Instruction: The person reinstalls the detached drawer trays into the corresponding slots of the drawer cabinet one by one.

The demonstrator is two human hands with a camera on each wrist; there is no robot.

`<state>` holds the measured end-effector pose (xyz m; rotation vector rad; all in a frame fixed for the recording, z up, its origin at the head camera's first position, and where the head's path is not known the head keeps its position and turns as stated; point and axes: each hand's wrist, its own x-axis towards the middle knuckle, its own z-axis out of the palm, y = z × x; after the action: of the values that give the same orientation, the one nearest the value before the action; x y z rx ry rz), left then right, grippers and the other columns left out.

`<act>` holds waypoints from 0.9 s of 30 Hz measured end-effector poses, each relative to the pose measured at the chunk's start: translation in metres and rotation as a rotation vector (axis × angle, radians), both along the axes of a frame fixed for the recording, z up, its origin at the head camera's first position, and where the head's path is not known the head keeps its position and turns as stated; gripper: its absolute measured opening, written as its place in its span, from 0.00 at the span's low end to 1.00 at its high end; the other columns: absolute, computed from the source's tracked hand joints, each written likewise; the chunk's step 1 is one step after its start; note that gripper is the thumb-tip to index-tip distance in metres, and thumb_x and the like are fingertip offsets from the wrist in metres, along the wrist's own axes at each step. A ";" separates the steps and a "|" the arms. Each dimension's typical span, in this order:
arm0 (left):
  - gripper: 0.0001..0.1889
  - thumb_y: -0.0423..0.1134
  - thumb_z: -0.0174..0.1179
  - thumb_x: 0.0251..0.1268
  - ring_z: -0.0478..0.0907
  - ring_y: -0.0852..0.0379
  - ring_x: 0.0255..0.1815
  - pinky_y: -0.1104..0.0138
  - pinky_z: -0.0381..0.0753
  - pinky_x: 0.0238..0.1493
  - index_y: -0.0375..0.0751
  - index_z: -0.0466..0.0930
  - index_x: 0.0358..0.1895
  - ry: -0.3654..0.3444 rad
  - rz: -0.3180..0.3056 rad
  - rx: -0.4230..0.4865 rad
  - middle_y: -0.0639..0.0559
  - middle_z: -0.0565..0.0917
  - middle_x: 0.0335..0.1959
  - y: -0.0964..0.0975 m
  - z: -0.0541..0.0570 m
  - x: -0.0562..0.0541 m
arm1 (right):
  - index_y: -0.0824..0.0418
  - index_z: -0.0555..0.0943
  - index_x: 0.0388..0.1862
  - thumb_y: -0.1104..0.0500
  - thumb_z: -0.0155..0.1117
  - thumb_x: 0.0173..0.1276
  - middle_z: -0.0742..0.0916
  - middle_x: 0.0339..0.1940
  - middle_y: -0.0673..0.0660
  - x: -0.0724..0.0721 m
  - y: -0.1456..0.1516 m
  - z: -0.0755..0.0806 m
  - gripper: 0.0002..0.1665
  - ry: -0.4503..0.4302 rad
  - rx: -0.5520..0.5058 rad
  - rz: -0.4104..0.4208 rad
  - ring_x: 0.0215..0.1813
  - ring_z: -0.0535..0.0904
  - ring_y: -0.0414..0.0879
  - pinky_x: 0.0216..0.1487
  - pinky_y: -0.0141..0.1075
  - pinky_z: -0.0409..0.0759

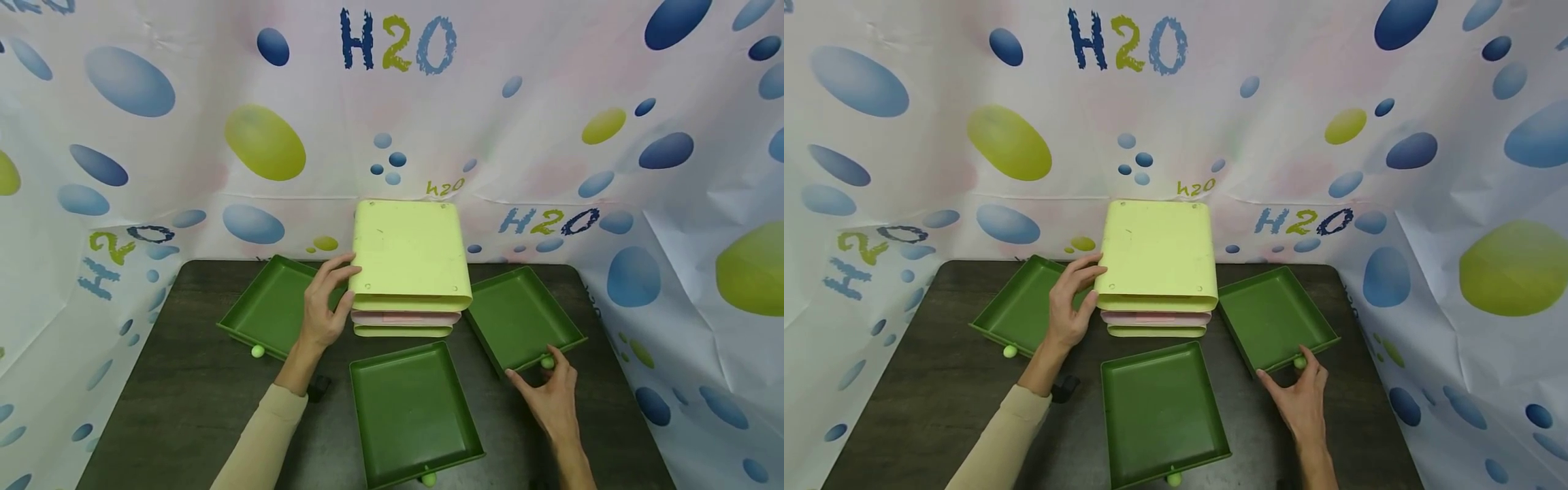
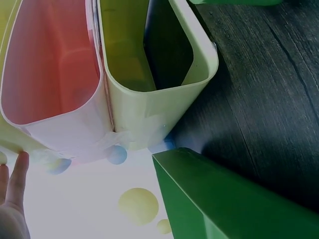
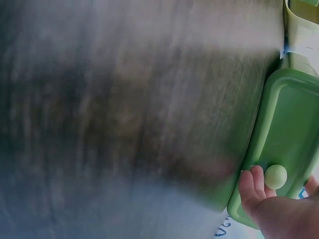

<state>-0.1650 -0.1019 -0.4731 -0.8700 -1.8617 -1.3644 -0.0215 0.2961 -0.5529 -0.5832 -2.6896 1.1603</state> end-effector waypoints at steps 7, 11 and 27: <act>0.25 0.50 0.50 0.78 0.80 0.40 0.49 0.72 0.80 0.48 0.27 0.80 0.54 -0.017 -0.022 0.009 0.24 0.74 0.58 -0.001 -0.001 0.000 | 0.59 0.53 0.78 0.45 0.78 0.57 0.63 0.62 0.76 0.000 0.002 -0.001 0.60 -0.023 -0.019 0.001 0.56 0.73 0.68 0.50 0.61 0.76; 0.23 0.50 0.51 0.77 0.81 0.43 0.51 0.70 0.80 0.49 0.32 0.80 0.57 -0.042 -0.028 0.011 0.28 0.75 0.60 -0.003 -0.002 0.001 | 0.59 0.55 0.75 0.46 0.79 0.57 0.63 0.60 0.75 -0.001 0.004 -0.002 0.56 -0.026 -0.019 0.017 0.55 0.73 0.67 0.48 0.61 0.76; 0.22 0.49 0.53 0.75 0.81 0.44 0.48 0.65 0.82 0.46 0.33 0.81 0.56 -0.055 -0.035 0.014 0.30 0.76 0.61 -0.005 0.001 0.000 | 0.65 0.68 0.53 0.59 0.83 0.51 0.72 0.44 0.68 -0.003 0.004 -0.006 0.38 0.158 0.102 -0.002 0.43 0.69 0.56 0.34 0.44 0.71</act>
<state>-0.1654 -0.1068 -0.4720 -0.8697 -1.8845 -1.4341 -0.0248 0.3000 -0.5592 -0.4581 -2.5950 1.0157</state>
